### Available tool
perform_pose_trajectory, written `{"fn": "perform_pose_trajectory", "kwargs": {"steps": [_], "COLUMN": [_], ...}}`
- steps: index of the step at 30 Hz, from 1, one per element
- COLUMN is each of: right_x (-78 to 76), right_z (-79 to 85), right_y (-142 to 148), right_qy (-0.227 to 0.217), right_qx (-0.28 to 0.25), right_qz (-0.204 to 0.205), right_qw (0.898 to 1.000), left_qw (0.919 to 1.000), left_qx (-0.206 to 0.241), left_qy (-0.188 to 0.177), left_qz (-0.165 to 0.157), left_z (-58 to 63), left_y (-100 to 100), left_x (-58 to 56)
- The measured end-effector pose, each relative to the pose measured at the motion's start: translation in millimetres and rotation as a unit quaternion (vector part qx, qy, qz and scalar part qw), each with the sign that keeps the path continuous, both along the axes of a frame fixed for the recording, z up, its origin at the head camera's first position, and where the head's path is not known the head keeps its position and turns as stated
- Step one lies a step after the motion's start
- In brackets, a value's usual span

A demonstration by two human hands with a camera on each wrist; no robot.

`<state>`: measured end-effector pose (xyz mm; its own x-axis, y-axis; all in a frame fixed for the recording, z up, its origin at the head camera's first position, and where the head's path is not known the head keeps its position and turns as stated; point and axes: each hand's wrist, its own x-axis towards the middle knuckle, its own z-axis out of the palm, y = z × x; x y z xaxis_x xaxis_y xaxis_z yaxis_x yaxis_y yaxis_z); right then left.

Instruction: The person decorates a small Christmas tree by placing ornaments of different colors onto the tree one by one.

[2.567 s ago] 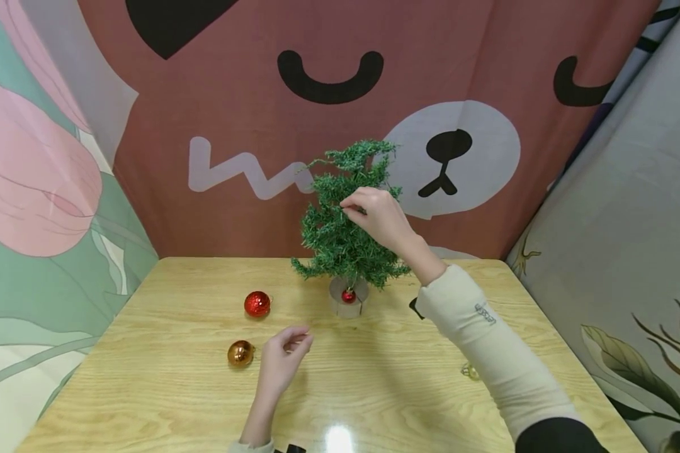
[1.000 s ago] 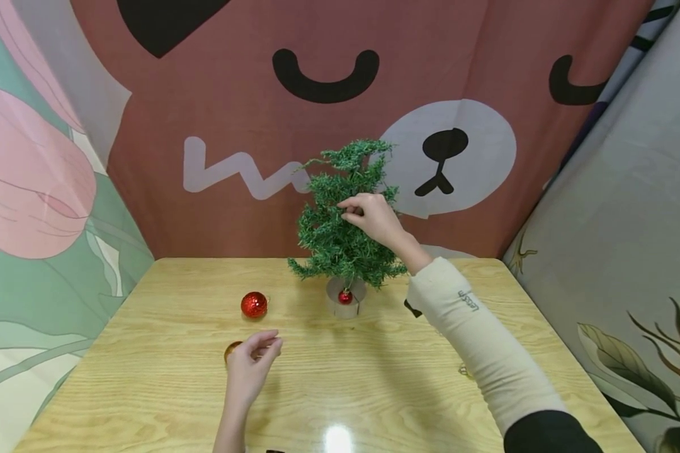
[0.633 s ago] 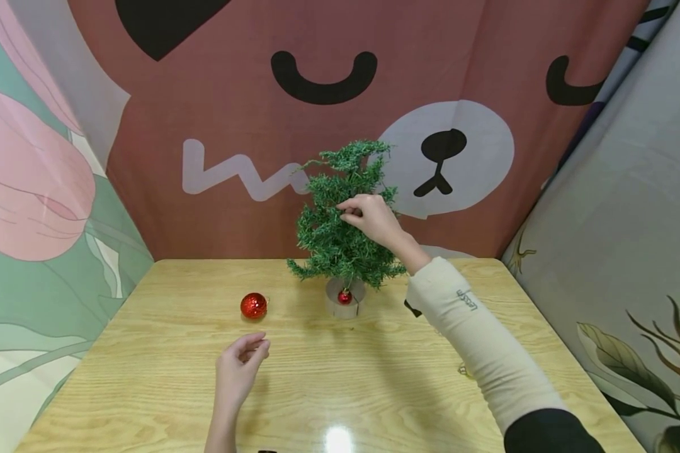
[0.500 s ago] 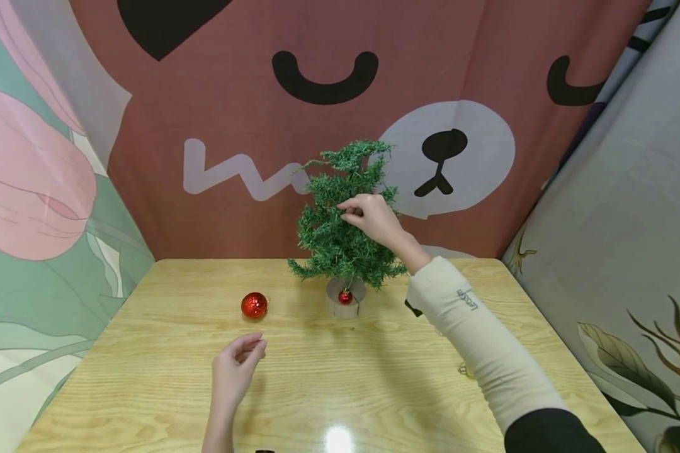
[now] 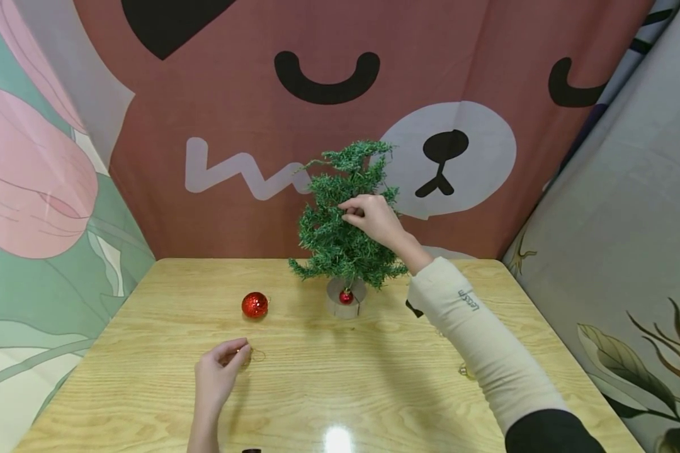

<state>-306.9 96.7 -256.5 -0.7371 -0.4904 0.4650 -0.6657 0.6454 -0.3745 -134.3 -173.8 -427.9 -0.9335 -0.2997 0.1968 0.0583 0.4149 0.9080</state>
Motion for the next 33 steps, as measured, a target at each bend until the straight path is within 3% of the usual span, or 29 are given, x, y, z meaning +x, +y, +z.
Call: {"fn": "perform_pose_trajectory", "kwargs": {"steps": [15,33], "right_x": [-2.4,-2.0], "right_z": [-3.0,-2.2], "right_y": [2,2], "right_qy": [0.008,-0.006], "right_qx": [0.002,0.007], "right_qz": [0.003,0.005], "right_qw": [1.0,1.0], "left_qw": [0.9982,0.9975], "left_qx": [0.018,-0.006], "left_qy": [0.02,-0.031], "left_qz": [0.054,0.063], "left_z": [-7.7,-24.7], "left_y": [-14,-24], "left_x": [-3.8,-11.0]}}
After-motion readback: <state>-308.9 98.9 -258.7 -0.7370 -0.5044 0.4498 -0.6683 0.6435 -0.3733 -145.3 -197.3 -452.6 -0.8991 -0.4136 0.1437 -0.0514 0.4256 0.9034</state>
